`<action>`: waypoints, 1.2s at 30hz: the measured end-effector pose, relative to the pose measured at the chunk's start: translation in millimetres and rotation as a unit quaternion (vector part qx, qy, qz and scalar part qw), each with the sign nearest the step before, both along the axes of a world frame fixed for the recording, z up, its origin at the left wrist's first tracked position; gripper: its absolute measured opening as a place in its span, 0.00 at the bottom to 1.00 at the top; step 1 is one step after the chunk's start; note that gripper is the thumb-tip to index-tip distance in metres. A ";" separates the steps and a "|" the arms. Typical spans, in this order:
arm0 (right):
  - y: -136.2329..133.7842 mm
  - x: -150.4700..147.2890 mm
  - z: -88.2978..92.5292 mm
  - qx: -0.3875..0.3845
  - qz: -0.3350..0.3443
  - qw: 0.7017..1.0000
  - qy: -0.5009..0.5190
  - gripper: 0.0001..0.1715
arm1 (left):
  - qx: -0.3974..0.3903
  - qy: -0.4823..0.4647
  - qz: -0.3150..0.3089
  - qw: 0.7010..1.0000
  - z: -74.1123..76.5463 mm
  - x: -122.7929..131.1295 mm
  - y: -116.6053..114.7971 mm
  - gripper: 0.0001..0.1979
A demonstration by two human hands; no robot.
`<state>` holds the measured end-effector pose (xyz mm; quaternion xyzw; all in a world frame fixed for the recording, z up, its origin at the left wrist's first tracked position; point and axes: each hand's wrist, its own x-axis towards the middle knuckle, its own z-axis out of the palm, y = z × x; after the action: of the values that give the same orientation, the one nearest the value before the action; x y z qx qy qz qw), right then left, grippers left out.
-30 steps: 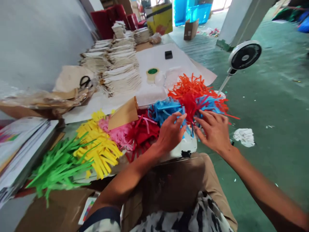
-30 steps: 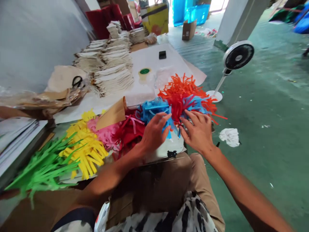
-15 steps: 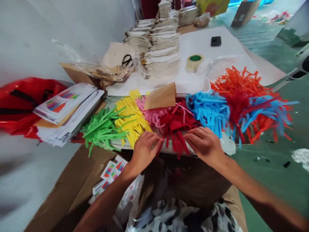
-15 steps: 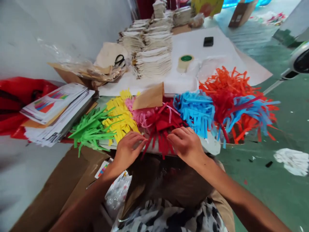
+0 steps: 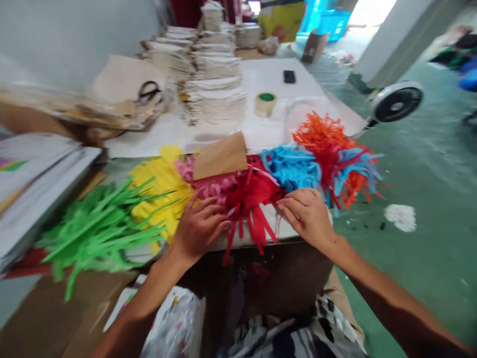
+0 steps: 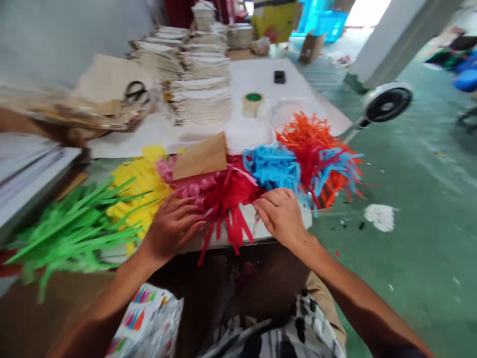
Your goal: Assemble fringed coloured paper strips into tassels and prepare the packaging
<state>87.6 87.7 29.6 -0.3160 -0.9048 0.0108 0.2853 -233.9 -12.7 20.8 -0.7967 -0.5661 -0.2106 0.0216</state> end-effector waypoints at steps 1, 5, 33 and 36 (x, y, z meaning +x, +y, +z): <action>-2.9 23.6 -0.9 -0.006 -0.045 0.999 0.017 0.08 | 0.016 -0.004 -0.013 1.000 2.0 -5.0 1.3 0.08; -12.6 136.9 -9.4 0.071 -0.289 0.955 -0.006 0.09 | 0.051 -0.056 -0.054 0.996 17.4 -18.9 9.3 0.08; 17.3 -62.6 -10.0 0.191 0.067 0.978 -0.061 0.08 | -0.023 -0.158 -0.021 0.987 19.9 46.6 21.2 0.09; 27.3 -59.6 -3.1 0.212 0.076 0.973 -0.054 0.08 | -0.008 -0.181 -0.005 0.983 14.0 40.3 24.2 0.09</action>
<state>28.0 115.0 26.6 -0.1785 -0.9220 -0.1768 0.2946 -193.6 11.5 34.8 -0.7481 -0.5586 -0.3471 -0.0887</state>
